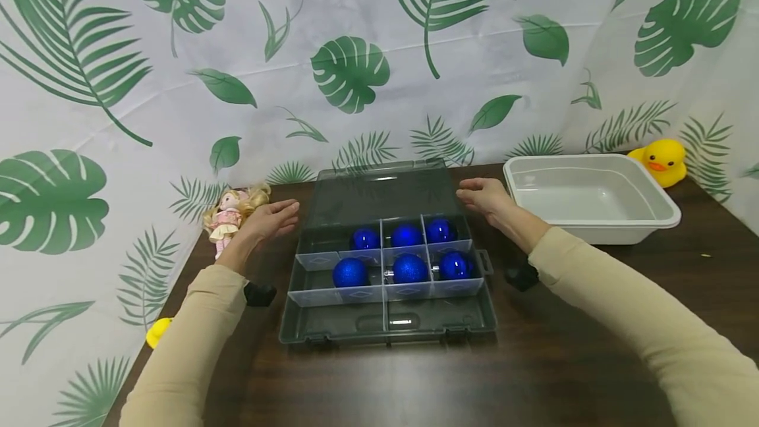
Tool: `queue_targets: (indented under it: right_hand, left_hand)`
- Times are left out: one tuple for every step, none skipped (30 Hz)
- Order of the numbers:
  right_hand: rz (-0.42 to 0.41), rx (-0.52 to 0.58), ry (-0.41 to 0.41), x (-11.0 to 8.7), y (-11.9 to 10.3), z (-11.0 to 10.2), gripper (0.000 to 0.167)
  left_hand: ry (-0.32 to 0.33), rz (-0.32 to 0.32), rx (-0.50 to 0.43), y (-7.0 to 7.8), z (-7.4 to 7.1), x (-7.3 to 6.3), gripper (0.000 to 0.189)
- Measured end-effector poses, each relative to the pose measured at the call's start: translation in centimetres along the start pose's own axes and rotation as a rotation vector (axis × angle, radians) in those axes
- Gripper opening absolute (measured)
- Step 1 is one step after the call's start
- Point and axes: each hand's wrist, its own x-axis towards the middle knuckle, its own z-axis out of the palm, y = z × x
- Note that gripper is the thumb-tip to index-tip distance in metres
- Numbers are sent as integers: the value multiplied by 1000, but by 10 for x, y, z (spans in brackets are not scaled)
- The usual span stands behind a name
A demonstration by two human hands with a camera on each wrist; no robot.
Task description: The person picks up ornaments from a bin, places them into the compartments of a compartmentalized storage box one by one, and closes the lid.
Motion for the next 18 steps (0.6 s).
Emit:
queue_targets:
  right_hand:
    - [15,-5,-6,6,3,0,47]
    - [9,13,-23,18,12,-3,46]
    - [21,1,-25,23,14,-3,46]
    - [32,-7,-27,26,16,-2,46]
    - [40,-13,-28,29,17,-1,46]
    - [49,-23,-20,29,16,1,45]
    - [54,-35,-13,28,14,3,44]
    - [54,-44,-7,26,11,5,44]
    - [73,-72,9,18,3,8,45]
    - [75,-71,7,17,2,8,45]
    - [76,-72,12,14,0,9,45]
    - [82,-76,16,12,-2,9,45]
    - [88,-75,17,11,-2,9,45]
    - [93,-75,21,11,-2,9,45]
    - [98,-68,23,11,-2,8,44]
    - [102,-60,26,12,-1,8,44]
    - [102,-52,33,11,-2,10,44]
    - [102,-50,36,12,-1,10,44]
  left_hand:
    - [-6,-6,-12,1,0,4,57]
    - [-12,-15,-30,1,0,7,56]
    - [-18,-27,-46,2,0,11,56]
    - [-23,-38,-67,2,0,13,56]
    - [-25,-51,-95,2,1,16,55]
    - [-33,-57,-112,2,1,18,54]
    - [-39,-60,-120,3,1,20,54]
    - [-40,-65,-125,3,1,22,53]
    - [-42,-69,-123,4,2,25,52]
    - [-39,-75,-118,4,2,27,52]
    - [-35,-81,-100,4,2,30,51]
    - [-28,-89,-78,4,2,32,51]
    - [-15,-101,-63,3,3,34,51]
    - [-2,-114,-47,3,3,36,51]
    - [8,-124,-31,2,3,37,50]
    - [19,-132,-16,1,3,38,50]
    - [25,-133,-4,1,3,39,51]
    - [32,-133,-5,0,2,39,50]
